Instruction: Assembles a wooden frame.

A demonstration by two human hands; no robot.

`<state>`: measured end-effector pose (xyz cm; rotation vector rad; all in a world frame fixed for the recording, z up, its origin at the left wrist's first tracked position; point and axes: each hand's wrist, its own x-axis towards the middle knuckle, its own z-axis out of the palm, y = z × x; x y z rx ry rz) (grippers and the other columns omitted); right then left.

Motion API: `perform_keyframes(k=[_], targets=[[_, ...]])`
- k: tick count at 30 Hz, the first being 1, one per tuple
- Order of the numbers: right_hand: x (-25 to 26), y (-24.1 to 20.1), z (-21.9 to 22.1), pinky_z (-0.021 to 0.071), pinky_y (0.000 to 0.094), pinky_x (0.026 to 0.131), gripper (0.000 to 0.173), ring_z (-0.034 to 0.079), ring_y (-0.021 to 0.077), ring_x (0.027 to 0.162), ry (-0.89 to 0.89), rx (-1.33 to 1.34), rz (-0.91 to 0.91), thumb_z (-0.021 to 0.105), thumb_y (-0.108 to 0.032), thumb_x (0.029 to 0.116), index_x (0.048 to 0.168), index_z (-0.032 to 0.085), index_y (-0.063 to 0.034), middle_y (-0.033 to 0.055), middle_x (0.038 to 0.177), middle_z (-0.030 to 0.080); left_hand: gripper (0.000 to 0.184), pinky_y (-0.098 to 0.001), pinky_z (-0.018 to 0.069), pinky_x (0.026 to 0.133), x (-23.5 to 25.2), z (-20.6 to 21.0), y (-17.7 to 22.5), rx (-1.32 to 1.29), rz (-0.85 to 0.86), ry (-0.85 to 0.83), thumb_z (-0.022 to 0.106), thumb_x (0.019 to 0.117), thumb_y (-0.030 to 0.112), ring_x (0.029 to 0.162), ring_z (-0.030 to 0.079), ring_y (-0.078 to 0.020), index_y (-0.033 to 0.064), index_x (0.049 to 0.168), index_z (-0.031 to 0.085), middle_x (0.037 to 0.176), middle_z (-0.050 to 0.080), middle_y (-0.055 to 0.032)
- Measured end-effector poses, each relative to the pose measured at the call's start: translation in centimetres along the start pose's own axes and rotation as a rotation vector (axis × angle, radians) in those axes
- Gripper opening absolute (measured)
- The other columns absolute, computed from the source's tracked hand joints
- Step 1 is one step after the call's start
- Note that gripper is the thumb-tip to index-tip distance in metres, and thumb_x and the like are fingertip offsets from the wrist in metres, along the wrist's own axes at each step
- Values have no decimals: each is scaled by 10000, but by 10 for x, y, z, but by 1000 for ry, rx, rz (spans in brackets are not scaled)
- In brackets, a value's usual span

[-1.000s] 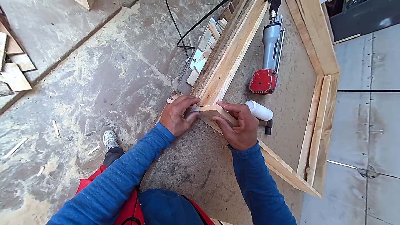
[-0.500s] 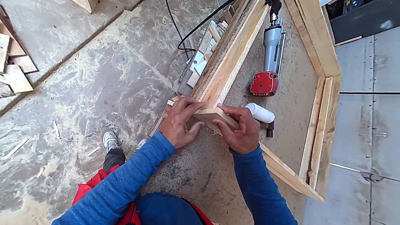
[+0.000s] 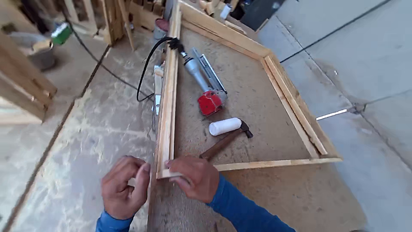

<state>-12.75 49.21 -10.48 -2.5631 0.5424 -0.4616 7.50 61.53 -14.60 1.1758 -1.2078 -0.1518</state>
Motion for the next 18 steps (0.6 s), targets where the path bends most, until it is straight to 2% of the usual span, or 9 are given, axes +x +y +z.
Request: perform_keyframes(k=[2, 5, 7, 9, 11, 13, 14, 16, 18], targets=[[2, 1, -2, 616, 371, 907, 187, 735, 202, 1020, -46, 25, 26, 679, -228, 987, 1111, 723, -95, 62, 1110, 756, 315, -381, 597, 705, 65, 13, 9, 190, 121, -144, 578, 989, 305, 817, 695, -171, 98, 771, 671, 843, 696, -36], [4, -7, -10, 623, 420, 836, 175, 732, 243, 989, -67, 40, 49, 679, -196, 972, 1126, 720, -122, 72, 1116, 746, 269, -521, 591, 799, 168, 72, 12, 490, 345, -555, 592, 975, 272, 1002, 697, -315, 64, 1087, 720, 1094, 709, -131], [5, -17, -18, 628, 432, 780, 142, 732, 243, 951, -41, 25, 40, 688, -127, 950, 1084, 727, -152, 56, 1077, 746, 358, -605, 528, 933, 224, 127, -3, 625, 449, -822, 623, 956, 136, 1205, 622, -396, 74, 1308, 653, 1319, 644, -170], [3, -25, -19, 624, 389, 718, 176, 720, 187, 899, 4, -40, 3, 641, -75, 966, 1042, 718, -213, -2, 1021, 739, 536, -617, 410, 1103, 267, 180, -31, 783, 508, -1007, 641, 911, 1, 1373, 510, -389, 96, 1433, 571, 1463, 559, -163], [1, -27, -13, 618, 388, 720, 211, 718, 180, 919, -7, -44, -20, 585, -52, 1000, 1094, 704, -200, -1, 1020, 735, 684, -624, 325, 1170, 299, 223, -66, 904, 532, -1160, 748, 812, -42, 1411, 468, -387, 102, 1453, 556, 1483, 543, -161], [-1, -22, -4, 625, 408, 761, 210, 723, 200, 951, -35, 17, 14, 555, -66, 1023, 1144, 695, -165, 31, 1032, 730, 715, -596, 338, 1171, 323, 259, -92, 980, 505, -1315, 855, 757, 55, 1362, 516, -373, 128, 1416, 588, 1430, 586, -140], [-1, -19, 0, 619, 421, 776, 214, 719, 216, 959, -54, 58, 32, 549, -67, 1025, 1157, 696, -151, 45, 1036, 726, 649, -601, 380, 1138, 330, 274, -97, 991, 476, -1369, 891, 755, 120, 1283, 575, -381, 128, 1350, 632, 1335, 641, -150], [0, -14, 8, 613, 423, 749, 212, 715, 223, 931, -65, 103, 46, 545, -85, 1029, 1160, 698, -154, 39, 1010, 720, 549, -661, 479, 990, 338, 302, -95, 1123, 388, -1482, 912, 759, 249, 1122, 659, -420, 150, 1249, 685, 1153, 711, -179], [4, -11, 12, 605, 437, 732, 222, 712, 248, 905, -88, 129, 27, 537, -83, 1031, 1178, 695, -135, 58, 993, 718, 455, -690, 503, 873, 335, 323, -84, 1296, 313, -1585, 871, 797, 279, 1041, 675, -454, 156, 1198, 694, 1058, 717, -212]])
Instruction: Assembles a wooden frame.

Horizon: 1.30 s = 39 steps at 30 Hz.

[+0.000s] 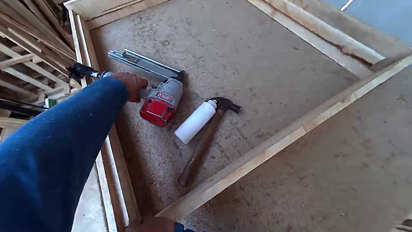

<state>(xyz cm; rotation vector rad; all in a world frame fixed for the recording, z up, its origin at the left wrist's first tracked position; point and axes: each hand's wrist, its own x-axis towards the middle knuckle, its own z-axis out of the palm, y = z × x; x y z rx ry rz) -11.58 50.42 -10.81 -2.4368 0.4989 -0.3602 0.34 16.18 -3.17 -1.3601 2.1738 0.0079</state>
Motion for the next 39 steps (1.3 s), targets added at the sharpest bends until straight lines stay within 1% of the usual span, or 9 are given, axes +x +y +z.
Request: perform_keyframes(k=[7, 10, 13, 17, 23, 26, 29, 35, 39], targets=[[1, -16, -29, 618, 444, 768, 258, 710, 235, 971, -50, -16, -39, 555, -46, 1010, 1211, 659, -170, 46, 1068, 719, 281, -639, 519, 773, -81, -41, 47, 195, -13, 54, 757, 842, 319, 890, 691, -408, 136, 1049, 709, 901, 708, -169], [5, -17, -39, 628, 470, 766, 407, 730, 256, 971, -41, -54, 91, 669, 12, 899, 1238, 705, -212, 60, 1107, 735, 489, -631, 505, 729, -178, -43, 46, 102, -107, 192, 789, 812, 208, 820, 676, -438, 130, 1250, 588, 838, 671, -192], [-4, -32, -38, 630, 461, 765, 409, 740, 257, 930, -23, -92, 44, 693, -35, 905, 1282, 682, -194, 67, 1147, 733, 852, -653, 469, 603, -285, -20, 38, -12, -255, 416, 789, 779, 183, 715, 642, -500, 175, 1521, 369, 726, 609, -227], [-8, -39, -30, 607, 463, 893, 316, 733, 234, 1006, 58, -109, 12, 762, -185, 901, 1201, 731, -91, 102, 1106, 748, 887, -705, 430, 564, -428, 63, 46, -254, -418, 586, 731, 813, 222, 672, 602, -535, 235, 1572, 273, 711, 578, -249], [10, -47, -45, 617, 447, 689, 386, 696, 201, 744, -114, -184, -44, 796, -181, 873, 1219, 676, -58, 95, 1084, 727, 778, -657, 438, 455, -583, 272, 138, -655, -533, 572, 733, 721, 288, 522, 596, -429, 221, 1460, 499, 599, 579, -143], [24, -41, -49, 616, 452, 668, 421, 692, 229, 760, -220, -256, -186, 805, -232, 866, 1209, 667, -30, 148, 1128, 691, 824, -579, 477, 447, -615, 358, 223, -696, -634, 489, 765, 702, 218, 535, 629, -343, 226, 1483, 499, 660, 626, -79], [30, -31, -48, 595, 403, 606, 528, 660, 197, 701, -266, -218, -223, 802, -231, 850, 1288, 600, -15, 159, 1165, 668, 772, -517, 516, 526, -632, 387, 281, -648, -584, 444, 778, 739, 205, 583, 636, -295, 169, 1470, 533, 692, 619, -52], [32, -31, -44, 598, 394, 611, 725, 675, 171, 703, -287, -201, -226, 798, -192, 839, 1479, 472, -92, 101, 1402, 623, 557, -410, 435, 444, -626, 355, 322, -569, -469, 593, 657, 864, 207, 505, 558, -252, 154, 1415, 598, 629, 535, -38], [34, -25, -43, 581, 366, 615, 808, 677, 155, 753, -309, -146, -288, 778, -158, 829, 1531, 386, -73, 73, 1364, 658, 451, -394, 430, 442, -600, 324, 323, -530, -422, 642, 543, 965, 141, 496, 543, -256, 107, 1413, 575, 622, 511, -60]])
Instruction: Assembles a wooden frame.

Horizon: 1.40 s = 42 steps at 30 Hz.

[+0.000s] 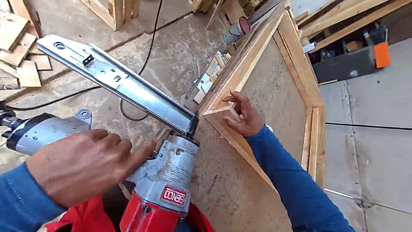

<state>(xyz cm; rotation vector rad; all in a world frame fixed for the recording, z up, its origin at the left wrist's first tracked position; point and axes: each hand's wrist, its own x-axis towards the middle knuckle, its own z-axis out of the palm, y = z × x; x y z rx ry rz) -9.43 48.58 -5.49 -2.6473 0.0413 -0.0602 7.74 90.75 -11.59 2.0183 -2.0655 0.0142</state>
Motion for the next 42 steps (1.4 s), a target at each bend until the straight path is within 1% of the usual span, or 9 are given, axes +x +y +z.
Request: perform_keyframes(k=[4, 11, 13, 18, 25, 29, 37, 40, 42], targets=[[1, 4, -2, 568, 341, 594, 879, 661, 132, 721, -42, 40, -21, 755, -138, 835, 1578, 291, -73, 55, 1356, 666, 403, -368, 400, 435, 27, 13, 14, 0, 36, 37, 488, 1003, 92, 488, 525, -257, 90, 1391, 595, 623, 507, -76], [2, 8, 1, 622, 364, 729, 843, 710, 178, 886, -48, 87, -82, 740, -117, 858, 1571, 292, -83, 65, 1216, 715, 457, -371, 444, 447, 55, 25, 24, 11, 92, 55, 469, 989, 41, 495, 549, -249, 80, 1434, 565, 609, 516, -72], [0, 9, 3, 612, 362, 664, 866, 690, 177, 796, 6, 98, -69, 767, -134, 839, 1568, 301, -91, 91, 1228, 686, 432, -357, 416, 441, 59, 26, 24, 3, 86, 50, 474, 991, 51, 491, 529, -241, 86, 1409, 580, 607, 498, -64], [-4, 9, 4, 557, 310, 589, 1073, 607, 131, 678, 138, 74, -17, 863, -203, 762, 1599, 197, -120, 135, 1453, 504, 400, -350, 416, 441, 69, 28, 23, 7, 81, 53, 461, 1003, 72, 499, 536, -242, 79, 1378, 600, 631, 511, -72], [-5, 3, 5, 506, 304, 557, 1144, 572, 123, 668, 202, -136, 36, 905, -467, 732, 1583, 244, -82, 143, 1380, 563, 409, -359, 402, 433, 72, 29, 20, 4, 82, 74, 449, 995, 53, 482, 519, -248, 70, 1376, 598, 608, 495, -72], [-5, 3, 6, 511, 312, 543, 1145, 574, 125, 651, 205, -177, 43, 886, -494, 748, 1588, 229, -77, 145, 1378, 565, 451, -358, 396, 436, 71, 30, 16, 18, 94, 78, 438, 999, 44, 483, 511, -243, 71, 1432, 561, 609, 492, -70], [-5, 4, 5, 504, 308, 531, 1124, 571, 126, 640, 201, -128, 36, 872, -504, 767, 1588, 231, -79, 143, 1396, 565, 434, -362, 400, 436, 72, 32, 14, 19, 94, 100, 427, 1002, 42, 484, 516, -250, 61, 1406, 583, 609, 500, -75], [-4, 6, 4, 500, 304, 534, 1119, 562, 118, 636, 203, -144, 41, 861, -515, 778, 1587, 226, -74, 140, 1392, 563, 377, -364, 415, 440, 75, 30, 16, 18, 71, 72, 464, 992, 45, 492, 533, -255, 54, 1338, 615, 613, 502, -79], [-3, 8, 3, 494, 300, 527, 1125, 552, 113, 618, 207, -161, 51, 868, -502, 776, 1584, 226, -54, 145, 1385, 571, 252, -363, 413, 438, 77, 31, 18, -4, 50, 57, 495, 980, 44, 491, 532, -258, 35, 1194, 629, 611, 486, -80]])
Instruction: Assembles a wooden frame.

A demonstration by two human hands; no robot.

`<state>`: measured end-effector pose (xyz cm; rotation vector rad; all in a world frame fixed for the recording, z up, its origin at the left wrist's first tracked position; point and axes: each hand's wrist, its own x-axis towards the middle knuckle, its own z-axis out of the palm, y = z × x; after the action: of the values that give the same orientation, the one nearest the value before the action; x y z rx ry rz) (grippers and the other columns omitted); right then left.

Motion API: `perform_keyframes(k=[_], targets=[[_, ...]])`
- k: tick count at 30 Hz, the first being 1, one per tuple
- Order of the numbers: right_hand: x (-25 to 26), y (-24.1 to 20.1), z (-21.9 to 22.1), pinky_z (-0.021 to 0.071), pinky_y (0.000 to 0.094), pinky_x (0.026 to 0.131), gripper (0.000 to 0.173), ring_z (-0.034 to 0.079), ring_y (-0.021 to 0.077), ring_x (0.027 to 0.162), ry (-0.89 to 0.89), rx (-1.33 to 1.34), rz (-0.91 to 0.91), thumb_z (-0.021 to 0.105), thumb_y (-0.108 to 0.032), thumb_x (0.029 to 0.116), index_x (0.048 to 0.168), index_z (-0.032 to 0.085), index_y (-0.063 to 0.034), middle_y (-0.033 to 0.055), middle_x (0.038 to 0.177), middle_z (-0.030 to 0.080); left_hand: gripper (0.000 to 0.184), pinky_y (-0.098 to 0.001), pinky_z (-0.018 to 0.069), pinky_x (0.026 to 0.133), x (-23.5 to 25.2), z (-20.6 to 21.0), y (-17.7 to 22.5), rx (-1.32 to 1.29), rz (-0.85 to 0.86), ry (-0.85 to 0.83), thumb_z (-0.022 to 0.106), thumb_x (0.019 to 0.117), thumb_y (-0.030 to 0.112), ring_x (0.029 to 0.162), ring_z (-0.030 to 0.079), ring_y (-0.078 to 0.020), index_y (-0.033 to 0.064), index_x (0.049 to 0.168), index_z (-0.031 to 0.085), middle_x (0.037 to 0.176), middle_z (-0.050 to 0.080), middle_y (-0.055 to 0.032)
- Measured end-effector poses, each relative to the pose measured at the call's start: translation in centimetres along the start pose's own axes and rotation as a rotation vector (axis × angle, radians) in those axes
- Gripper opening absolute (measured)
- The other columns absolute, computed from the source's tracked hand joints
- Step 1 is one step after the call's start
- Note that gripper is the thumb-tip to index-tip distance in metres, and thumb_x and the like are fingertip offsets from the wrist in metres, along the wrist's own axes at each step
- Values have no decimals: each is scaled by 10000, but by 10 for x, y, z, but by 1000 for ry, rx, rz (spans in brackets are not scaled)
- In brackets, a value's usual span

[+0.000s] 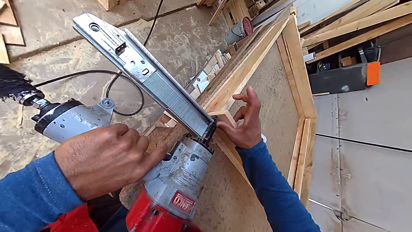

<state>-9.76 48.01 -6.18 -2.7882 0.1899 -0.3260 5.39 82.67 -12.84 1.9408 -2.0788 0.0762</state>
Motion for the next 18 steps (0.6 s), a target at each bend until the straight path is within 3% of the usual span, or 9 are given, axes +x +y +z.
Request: perform_keyframes(k=[2, 4, 7, 8, 9, 10, 13, 15, 18], targets=[[2, 3, -1, 496, 300, 522, 1150, 552, 115, 613, 6, -16, 1, 884, -504, 757, 1583, 223, -52, 157, 1377, 567, 191, -366, 408, 435, -3, 5, 2, -40, -26, 13, 511, 975, 37, 488, 524, -263, 21, 1117, 637, 614, 483, -86], [3, 4, -4, 528, 310, 540, 1148, 588, 129, 647, -7, 57, -23, 884, -523, 752, 1588, 226, -91, 158, 1398, 548, 253, -368, 390, 427, -12, 9, 2, -42, -29, 39, 475, 988, 52, 481, 510, -259, 18, 1185, 630, 617, 478, -80], [7, 18, -22, 603, 395, 737, 951, 674, 201, 861, -22, 202, -83, 786, -532, 857, 1579, 278, -178, 125, 1346, 583, 384, -368, 373, 428, -38, 14, -7, 3, -30, 54, 419, 998, 71, 477, 499, -249, 56, 1334, 606, 613, 484, -71], [11, 30, -31, 602, 428, 823, 854, 683, 231, 952, -28, 168, -95, 735, -472, 914, 1566, 302, -129, 143, 1314, 610, 398, -376, 365, 431, -50, 19, -8, 1, -52, 54, 410, 1004, 75, 474, 492, -254, 62, 1351, 604, 610, 486, -76], [16, 45, -40, 583, 455, 906, 781, 672, 263, 1051, -47, 64, -126, 716, -388, 935, 1534, 341, -56, 175, 1295, 623, 400, -383, 353, 433, -62, 24, -8, -3, -75, 47, 406, 1013, 81, 470, 478, -260, 67, 1366, 592, 610, 477, -81], [23, 60, -49, 539, 498, 997, 766, 633, 311, 1173, -96, -97, -164, 748, -328, 894, 1495, 391, -15, 206, 1320, 617, 401, -390, 355, 435, -73, 28, -9, -14, -95, 32, 411, 1015, 83, 470, 475, -267, 72, 1377, 583, 613, 475, -87], [48, 91, -45, 349, 630, 1159, 918, 438, 423, 1431, -272, -461, -303, 869, -408, 746, 1495, 451, -82, 207, 1494, 529, 439, -402, 373, 440, -92, 35, -12, -42, -156, 21, 454, 984, 75, 470, 485, -276, 90, 1403, 587, 611, 485, -91], [62, 103, -23, 329, 623, 1188, 847, 466, 427, 1418, -290, -469, -453, 863, -350, 748, 1451, 484, -66, 215, 1469, 556, 441, -402, 367, 442, -97, 37, -13, -49, -188, 40, 457, 979, 81, 470, 481, -273, 102, 1396, 596, 608, 480, -85], [79, 110, -1, 407, 573, 1153, 604, 637, 404, 1209, -223, -413, -667, 768, -240, 824, 1343, 538, -32, 232, 1237, 666, 426, -407, 360, 442, -104, 37, -20, -42, -208, 57, 440, 993, 82, 471, 474, -281, 95, 1390, 593, 614, 472, -93]])
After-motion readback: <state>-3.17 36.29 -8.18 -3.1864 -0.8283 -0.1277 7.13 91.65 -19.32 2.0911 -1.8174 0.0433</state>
